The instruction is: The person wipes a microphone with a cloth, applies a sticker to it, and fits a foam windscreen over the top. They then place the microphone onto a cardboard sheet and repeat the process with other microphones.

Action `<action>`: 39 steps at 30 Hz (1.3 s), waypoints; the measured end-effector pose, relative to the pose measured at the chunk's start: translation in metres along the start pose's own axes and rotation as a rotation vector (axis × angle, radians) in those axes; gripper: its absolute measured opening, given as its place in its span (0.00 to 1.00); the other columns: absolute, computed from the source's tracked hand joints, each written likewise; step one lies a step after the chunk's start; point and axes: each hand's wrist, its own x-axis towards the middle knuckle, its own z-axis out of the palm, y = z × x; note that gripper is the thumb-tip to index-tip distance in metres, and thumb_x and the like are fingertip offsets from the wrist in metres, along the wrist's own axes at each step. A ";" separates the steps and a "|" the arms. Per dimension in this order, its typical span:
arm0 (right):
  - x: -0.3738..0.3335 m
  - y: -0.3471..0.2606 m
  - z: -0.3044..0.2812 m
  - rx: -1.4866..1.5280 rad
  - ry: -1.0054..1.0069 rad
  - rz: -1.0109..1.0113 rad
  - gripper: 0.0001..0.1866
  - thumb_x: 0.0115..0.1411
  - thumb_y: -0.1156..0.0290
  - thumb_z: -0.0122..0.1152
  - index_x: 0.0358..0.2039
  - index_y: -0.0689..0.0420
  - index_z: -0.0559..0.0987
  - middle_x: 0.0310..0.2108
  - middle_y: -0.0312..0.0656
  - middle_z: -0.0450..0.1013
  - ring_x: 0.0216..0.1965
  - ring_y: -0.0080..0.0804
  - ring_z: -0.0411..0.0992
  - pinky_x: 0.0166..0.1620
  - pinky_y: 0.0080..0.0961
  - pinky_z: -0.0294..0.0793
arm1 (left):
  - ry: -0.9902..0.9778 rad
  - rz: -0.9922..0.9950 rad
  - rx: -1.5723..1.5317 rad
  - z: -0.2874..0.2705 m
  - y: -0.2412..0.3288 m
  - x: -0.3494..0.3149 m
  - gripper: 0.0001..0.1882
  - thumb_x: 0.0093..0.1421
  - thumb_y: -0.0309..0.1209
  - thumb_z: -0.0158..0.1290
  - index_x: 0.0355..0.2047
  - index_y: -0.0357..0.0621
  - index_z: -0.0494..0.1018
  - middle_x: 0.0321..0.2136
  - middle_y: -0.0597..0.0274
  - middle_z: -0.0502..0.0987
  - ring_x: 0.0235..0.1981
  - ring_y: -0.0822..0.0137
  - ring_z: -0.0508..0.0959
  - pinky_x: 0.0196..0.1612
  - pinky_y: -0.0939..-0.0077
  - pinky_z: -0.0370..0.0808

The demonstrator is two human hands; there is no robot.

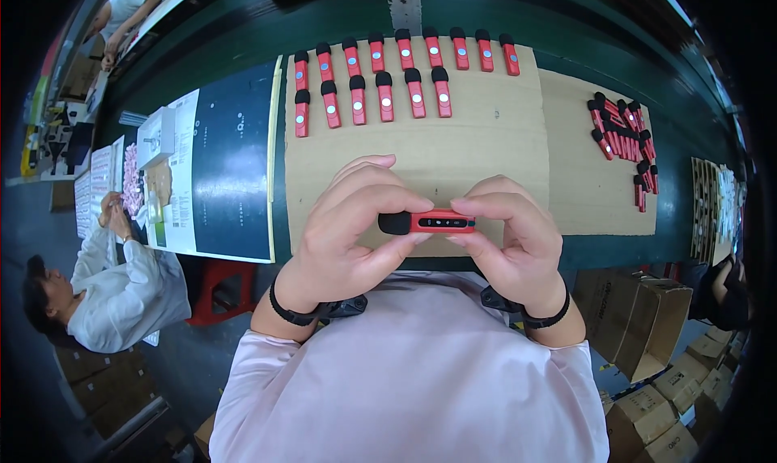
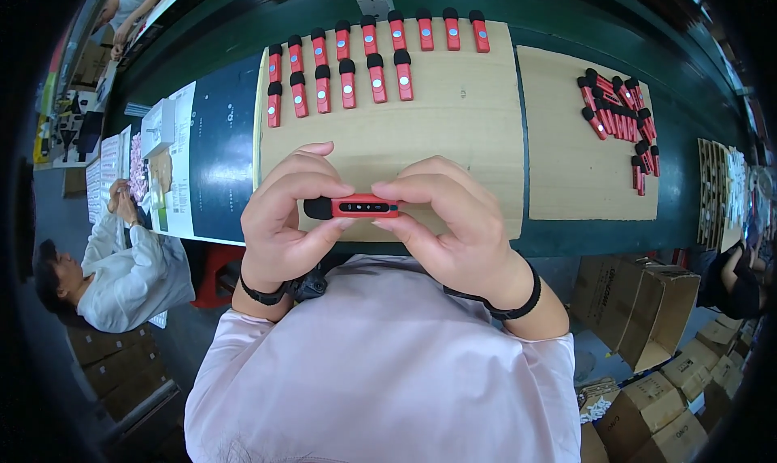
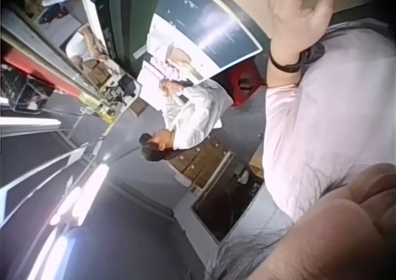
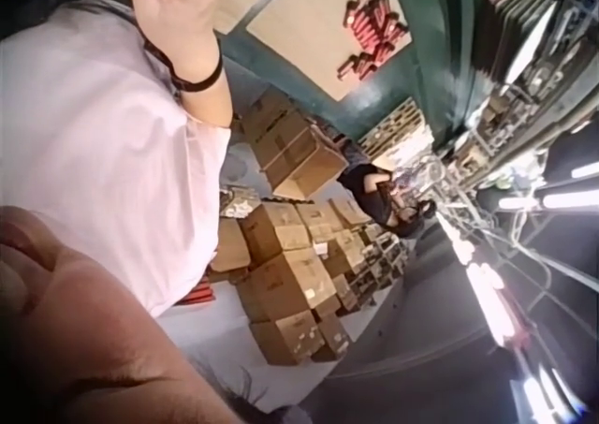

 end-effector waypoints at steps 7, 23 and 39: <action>0.000 0.005 -0.001 0.004 -0.005 -0.039 0.16 0.50 0.84 0.67 0.41 0.65 0.77 0.36 0.46 0.74 0.35 0.34 0.73 0.40 0.26 0.71 | 0.010 -0.050 0.002 0.001 0.005 0.004 0.16 0.46 0.24 0.64 0.37 0.39 0.77 0.30 0.59 0.78 0.32 0.60 0.77 0.56 0.53 0.68; 0.013 -0.012 0.013 -0.130 0.061 -0.130 0.17 0.47 0.84 0.68 0.39 0.61 0.78 0.34 0.45 0.73 0.33 0.38 0.73 0.37 0.28 0.73 | -0.012 0.031 0.012 0.012 -0.006 0.000 0.15 0.47 0.24 0.62 0.37 0.40 0.74 0.35 0.58 0.78 0.38 0.58 0.78 0.58 0.52 0.65; 0.053 0.044 -0.047 -0.573 -0.170 0.004 0.13 0.51 0.82 0.64 0.38 0.61 0.77 0.38 0.45 0.74 0.39 0.42 0.74 0.43 0.29 0.75 | 0.269 -0.308 0.188 -0.049 -0.035 -0.061 0.15 0.54 0.25 0.60 0.42 0.35 0.74 0.43 0.51 0.77 0.46 0.57 0.76 0.53 0.68 0.70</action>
